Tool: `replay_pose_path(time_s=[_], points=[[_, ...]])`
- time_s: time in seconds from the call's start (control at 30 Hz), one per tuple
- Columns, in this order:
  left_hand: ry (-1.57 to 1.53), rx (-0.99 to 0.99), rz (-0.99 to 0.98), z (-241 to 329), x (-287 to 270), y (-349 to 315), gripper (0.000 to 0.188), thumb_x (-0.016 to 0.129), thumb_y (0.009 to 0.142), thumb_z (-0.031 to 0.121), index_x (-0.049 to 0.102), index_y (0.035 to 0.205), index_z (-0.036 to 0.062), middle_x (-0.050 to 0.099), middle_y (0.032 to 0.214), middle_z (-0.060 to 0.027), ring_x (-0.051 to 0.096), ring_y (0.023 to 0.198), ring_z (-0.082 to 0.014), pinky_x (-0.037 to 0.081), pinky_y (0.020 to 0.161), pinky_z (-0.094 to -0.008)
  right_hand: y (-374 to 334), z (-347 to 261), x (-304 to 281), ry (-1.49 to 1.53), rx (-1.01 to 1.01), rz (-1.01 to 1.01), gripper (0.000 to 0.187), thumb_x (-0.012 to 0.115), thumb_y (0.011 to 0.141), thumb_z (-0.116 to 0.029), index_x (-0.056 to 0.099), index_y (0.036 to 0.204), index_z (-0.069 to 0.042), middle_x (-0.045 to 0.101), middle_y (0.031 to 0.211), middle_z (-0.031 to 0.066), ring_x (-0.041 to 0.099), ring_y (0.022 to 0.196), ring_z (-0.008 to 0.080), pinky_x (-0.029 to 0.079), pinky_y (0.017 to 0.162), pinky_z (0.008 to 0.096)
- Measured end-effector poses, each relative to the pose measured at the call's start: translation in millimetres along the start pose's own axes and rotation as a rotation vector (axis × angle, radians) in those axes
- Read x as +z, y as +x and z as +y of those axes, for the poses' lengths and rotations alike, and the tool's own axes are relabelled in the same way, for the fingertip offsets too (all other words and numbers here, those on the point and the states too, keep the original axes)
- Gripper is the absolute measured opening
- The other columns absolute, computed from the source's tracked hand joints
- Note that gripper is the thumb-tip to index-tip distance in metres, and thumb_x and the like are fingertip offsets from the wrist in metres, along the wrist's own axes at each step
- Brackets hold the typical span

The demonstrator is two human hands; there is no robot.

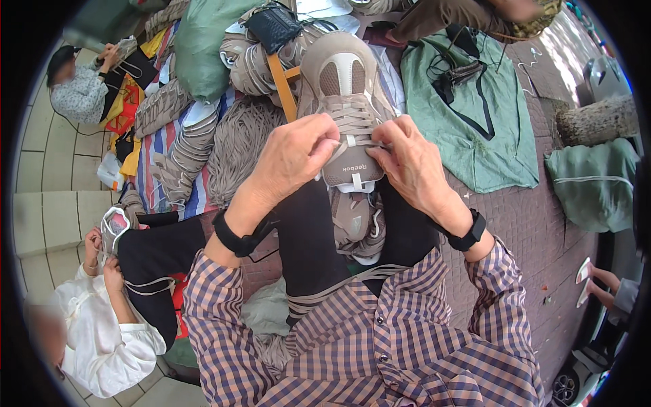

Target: The person sits on the ground and laces a beige sneaker that is resting on their lap. They thread the laces through the eyelets, pull them tight, and tie a knot. Other people are visible in the background performing similar tasks.

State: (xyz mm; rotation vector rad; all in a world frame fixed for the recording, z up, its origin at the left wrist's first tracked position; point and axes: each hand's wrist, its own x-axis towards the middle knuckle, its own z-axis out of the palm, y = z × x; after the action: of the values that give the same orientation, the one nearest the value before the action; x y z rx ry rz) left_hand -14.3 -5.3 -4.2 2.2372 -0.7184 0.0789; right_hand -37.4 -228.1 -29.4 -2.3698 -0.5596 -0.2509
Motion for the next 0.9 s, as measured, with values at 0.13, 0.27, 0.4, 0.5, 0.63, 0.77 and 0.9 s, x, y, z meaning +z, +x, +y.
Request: replay_pose_path(time_s=[0.13,0.27,0.4,0.5,0.63,0.77,0.9], points=[[0.181,0.132,-0.028,-1,2,8,0.005,0.059,0.084,0.006,0.058,0.087,0.0014,0.057,0.073,-0.0136,0.059,0.064,-0.029,0.046,0.06,-0.0376,5,-2,5,-0.082,-0.128,0.016,0.015,0.063,0.086,-0.01,0.05,0.092,-0.007,0.052,0.09,0.015,0.06,0.07,0.0374,0.047,0.06,0.0485],[0.158,-0.113,-0.024,2,7,13,0.009,0.06,0.083,0.008,0.057,0.09,0.0028,0.056,0.068,-0.0118,0.059,0.064,-0.028,0.045,0.059,-0.0386,5,1,-4,0.104,-0.051,-0.07,0.014,0.061,0.086,-0.01,0.05,0.089,-0.002,0.058,0.083,0.0164,0.061,0.069,0.036,0.046,0.059,0.0471],[0.212,-0.295,0.1,17,26,14,0.016,0.062,0.082,0.008,0.057,0.096,0.0051,0.055,0.065,-0.0076,0.055,0.059,-0.0235,0.044,0.058,-0.0363,9,26,-17,0.362,0.225,-0.294,0.01,0.061,0.089,-0.008,0.054,0.087,0.0,0.059,0.071,0.0059,0.062,0.061,0.0164,0.048,0.057,0.03],[0.191,-0.16,0.279,15,41,9,0.021,0.065,0.08,0.006,0.057,0.1,0.0063,0.055,0.07,-0.0042,0.052,0.056,-0.0192,0.043,0.057,-0.0338,6,47,-27,0.736,0.439,-0.463,0.017,0.059,0.093,-0.016,0.057,0.086,0.0,0.054,0.074,0.0005,0.058,0.065,0.009,0.051,0.059,0.0231],[0.123,-0.143,0.384,22,33,-8,0.019,0.071,0.079,0.009,0.061,0.094,0.0071,0.054,0.083,-0.0027,0.05,0.059,-0.0161,0.043,0.056,-0.0319,-3,42,-39,1.016,0.558,-0.601,0.022,0.06,0.093,-0.022,0.059,0.089,-0.001,0.051,0.075,0.0008,0.053,0.067,0.0082,0.055,0.062,0.0251],[0.297,-0.135,0.3,22,37,-20,0.015,0.073,0.078,0.011,0.062,0.088,0.0056,0.053,0.084,-0.0039,0.054,0.062,-0.0163,0.044,0.057,-0.0315,5,39,-36,0.783,0.448,-0.511,0.027,0.061,0.094,-0.027,0.06,0.092,-0.001,0.052,0.071,-0.0001,0.052,0.064,0.0085,0.051,0.056,0.0256],[0.218,-0.131,0.32,11,37,-17,0.012,0.071,0.078,0.007,0.062,0.083,0.0027,0.054,0.084,-0.0057,0.057,0.066,-0.0202,0.045,0.061,-0.0318,11,22,-23,0.623,0.382,-0.478,0.029,0.062,0.093,-0.03,0.062,0.091,-0.001,0.052,0.068,-0.0012,0.051,0.063,0.0086,0.046,0.052,0.0266]])
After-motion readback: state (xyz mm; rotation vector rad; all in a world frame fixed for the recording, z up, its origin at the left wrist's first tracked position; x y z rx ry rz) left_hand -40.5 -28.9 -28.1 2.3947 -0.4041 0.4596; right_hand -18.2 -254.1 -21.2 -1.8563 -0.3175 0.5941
